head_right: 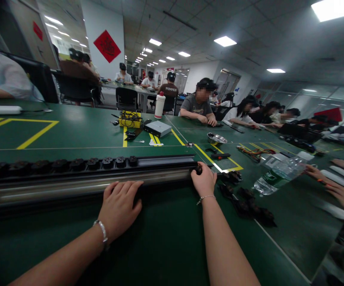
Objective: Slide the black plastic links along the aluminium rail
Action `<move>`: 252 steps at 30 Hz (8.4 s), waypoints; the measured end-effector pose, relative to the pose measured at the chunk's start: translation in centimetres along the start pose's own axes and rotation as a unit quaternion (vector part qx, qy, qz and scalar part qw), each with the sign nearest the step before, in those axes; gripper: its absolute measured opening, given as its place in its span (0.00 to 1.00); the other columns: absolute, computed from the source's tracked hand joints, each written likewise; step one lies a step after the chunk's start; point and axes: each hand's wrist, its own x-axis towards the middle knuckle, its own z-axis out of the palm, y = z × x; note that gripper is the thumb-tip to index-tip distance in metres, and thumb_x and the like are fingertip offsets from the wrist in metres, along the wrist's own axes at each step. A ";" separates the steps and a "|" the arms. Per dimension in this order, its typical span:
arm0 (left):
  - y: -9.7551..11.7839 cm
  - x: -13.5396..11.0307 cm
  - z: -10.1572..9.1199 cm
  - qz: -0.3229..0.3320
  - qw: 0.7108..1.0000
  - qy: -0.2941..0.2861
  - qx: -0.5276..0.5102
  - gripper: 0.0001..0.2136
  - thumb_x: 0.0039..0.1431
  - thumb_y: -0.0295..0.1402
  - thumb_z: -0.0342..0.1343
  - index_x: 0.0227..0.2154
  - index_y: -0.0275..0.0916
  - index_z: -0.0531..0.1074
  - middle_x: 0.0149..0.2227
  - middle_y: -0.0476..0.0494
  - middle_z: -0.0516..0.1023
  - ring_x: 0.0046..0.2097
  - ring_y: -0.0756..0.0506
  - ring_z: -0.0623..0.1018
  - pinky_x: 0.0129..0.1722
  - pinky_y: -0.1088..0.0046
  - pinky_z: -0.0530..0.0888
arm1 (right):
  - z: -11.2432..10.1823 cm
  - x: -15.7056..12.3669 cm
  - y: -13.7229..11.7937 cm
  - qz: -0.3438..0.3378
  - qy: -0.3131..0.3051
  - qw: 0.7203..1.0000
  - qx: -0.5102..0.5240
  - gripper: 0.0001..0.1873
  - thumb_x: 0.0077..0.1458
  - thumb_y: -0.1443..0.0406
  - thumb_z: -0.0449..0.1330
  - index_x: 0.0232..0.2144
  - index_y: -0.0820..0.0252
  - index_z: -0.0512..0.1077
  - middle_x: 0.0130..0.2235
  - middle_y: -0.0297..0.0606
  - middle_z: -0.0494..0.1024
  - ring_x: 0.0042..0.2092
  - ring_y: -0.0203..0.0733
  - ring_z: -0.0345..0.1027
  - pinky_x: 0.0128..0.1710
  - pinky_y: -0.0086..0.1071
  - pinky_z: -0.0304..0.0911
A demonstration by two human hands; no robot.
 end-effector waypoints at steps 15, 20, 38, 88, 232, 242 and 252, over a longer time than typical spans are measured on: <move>0.0 0.0 -0.1 -0.001 1.000 0.002 -0.001 0.18 0.52 0.31 0.48 0.47 0.45 0.64 0.44 0.48 0.73 0.48 0.45 0.68 0.55 0.60 0.52 | 0.0 0.1 0.2 0.014 -0.001 1.000 0.023 0.21 0.45 0.63 0.51 0.44 0.53 0.65 0.44 0.37 0.73 0.48 0.46 0.63 0.56 0.52 0.37; 0.0 0.0 -0.1 -0.004 1.000 -0.001 -0.001 0.18 0.52 0.31 0.47 0.47 0.45 0.64 0.44 0.48 0.73 0.48 0.45 0.68 0.55 0.60 0.52 | 0.2 0.2 0.3 0.014 -0.002 1.000 0.020 0.21 0.45 0.63 0.51 0.44 0.54 0.65 0.43 0.37 0.73 0.48 0.46 0.63 0.56 0.52 0.38; 0.0 0.0 -0.1 -0.006 1.000 -0.002 -0.004 0.18 0.52 0.31 0.47 0.48 0.45 0.64 0.44 0.47 0.73 0.48 0.45 0.68 0.56 0.60 0.52 | 0.0 0.3 0.3 0.019 -0.012 1.000 0.011 0.20 0.46 0.63 0.51 0.44 0.54 0.67 0.41 0.38 0.74 0.47 0.46 0.64 0.56 0.52 0.38; -0.1 0.1 0.1 -0.006 1.000 0.009 -0.014 0.18 0.51 0.30 0.48 0.47 0.46 0.65 0.43 0.49 0.73 0.47 0.46 0.69 0.56 0.60 0.52 | 0.3 0.2 1.1 -0.026 0.019 0.999 -0.006 0.19 0.46 0.59 0.49 0.41 0.57 0.69 0.37 0.39 0.73 0.43 0.46 0.63 0.53 0.47 0.44; -0.1 0.2 0.1 -0.005 1.000 0.006 0.007 0.17 0.50 0.31 0.49 0.45 0.45 0.65 0.43 0.48 0.73 0.47 0.45 0.68 0.54 0.60 0.52 | 0.5 2.2 4.6 -0.011 0.043 0.999 0.005 0.22 0.43 0.53 0.52 0.39 0.58 0.69 0.43 0.41 0.70 0.50 0.48 0.56 0.54 0.42 0.46; -0.2 0.3 0.0 -0.003 1.000 0.002 0.009 0.17 0.50 0.31 0.49 0.46 0.45 0.64 0.42 0.49 0.73 0.47 0.45 0.68 0.54 0.60 0.52 | 0.9 2.3 5.1 0.020 0.034 0.999 -0.018 0.28 0.44 0.52 0.52 0.46 0.59 0.67 0.55 0.45 0.60 0.59 0.51 0.45 0.58 0.45 0.39; -0.2 0.3 0.1 -0.003 1.000 0.002 0.009 0.17 0.50 0.31 0.49 0.46 0.45 0.64 0.42 0.50 0.73 0.46 0.45 0.68 0.54 0.61 0.53 | 0.4 2.3 4.7 0.015 0.022 1.000 0.015 0.23 0.43 0.52 0.52 0.39 0.59 0.70 0.48 0.39 0.69 0.55 0.47 0.52 0.59 0.43 0.35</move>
